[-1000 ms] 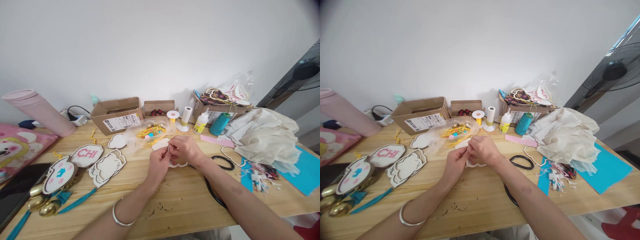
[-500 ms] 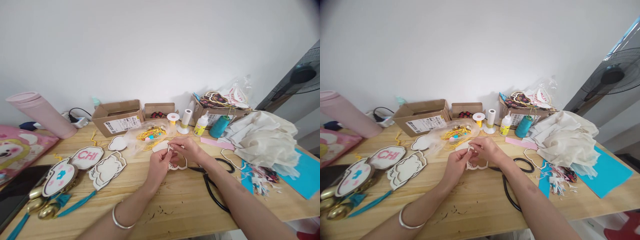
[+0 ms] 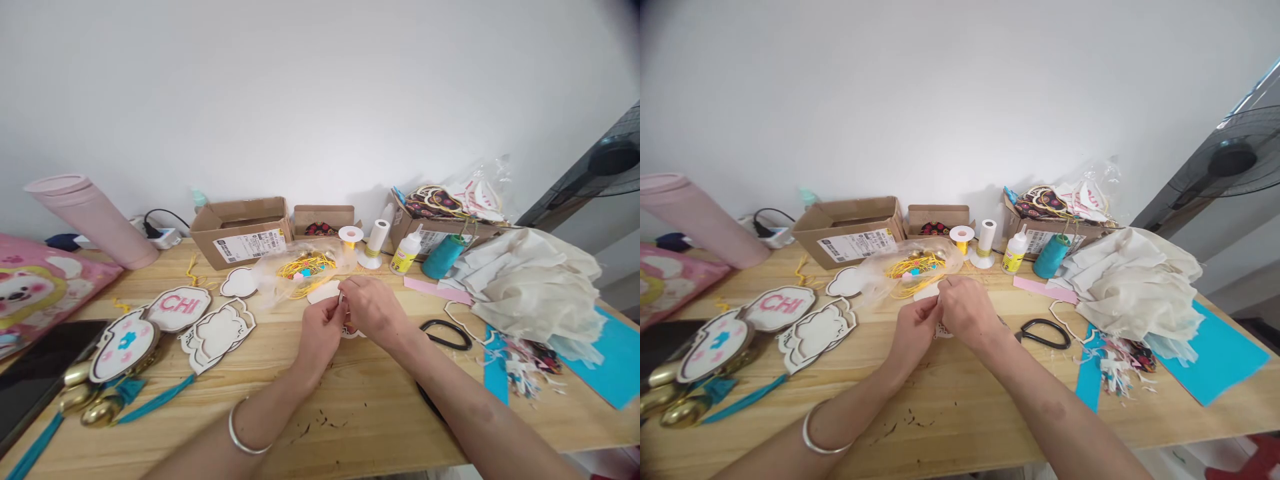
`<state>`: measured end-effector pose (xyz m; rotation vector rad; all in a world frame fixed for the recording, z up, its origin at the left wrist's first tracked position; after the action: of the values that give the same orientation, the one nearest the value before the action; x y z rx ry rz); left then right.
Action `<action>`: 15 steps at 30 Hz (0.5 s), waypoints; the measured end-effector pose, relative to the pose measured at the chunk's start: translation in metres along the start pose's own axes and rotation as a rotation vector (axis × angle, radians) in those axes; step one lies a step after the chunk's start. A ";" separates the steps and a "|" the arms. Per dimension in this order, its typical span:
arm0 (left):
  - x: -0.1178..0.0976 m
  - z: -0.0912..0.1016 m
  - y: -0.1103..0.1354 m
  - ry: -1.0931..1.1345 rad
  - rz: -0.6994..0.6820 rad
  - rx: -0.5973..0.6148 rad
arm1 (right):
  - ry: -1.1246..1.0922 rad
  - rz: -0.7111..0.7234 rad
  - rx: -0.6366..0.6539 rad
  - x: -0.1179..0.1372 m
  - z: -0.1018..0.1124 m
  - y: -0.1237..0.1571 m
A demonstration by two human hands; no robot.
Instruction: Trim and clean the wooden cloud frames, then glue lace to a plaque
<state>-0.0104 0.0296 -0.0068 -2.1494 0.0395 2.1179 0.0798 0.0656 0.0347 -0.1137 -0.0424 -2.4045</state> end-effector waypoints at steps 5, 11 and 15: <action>0.002 0.002 0.000 -0.075 -0.021 -0.042 | 0.005 -0.037 -0.096 0.003 -0.005 0.000; 0.002 0.003 0.000 -0.111 -0.032 -0.087 | 0.002 -0.047 -0.105 0.005 -0.012 -0.002; 0.000 0.002 0.000 -0.113 -0.026 -0.102 | 0.004 -0.031 -0.127 0.004 -0.015 -0.003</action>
<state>-0.0126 0.0298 -0.0065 -2.0670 -0.1098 2.2686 0.0737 0.0638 0.0200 -0.1686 0.1115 -2.4379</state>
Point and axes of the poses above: each hand's wrist, its own y-axis away from the middle knuckle, its own z-axis out of the back of the hand, x = y × z, the point moved 2 cm from there along -y, towards the middle knuckle, and after that the axes turned 13 degrees about x, right-handed, at the moved point
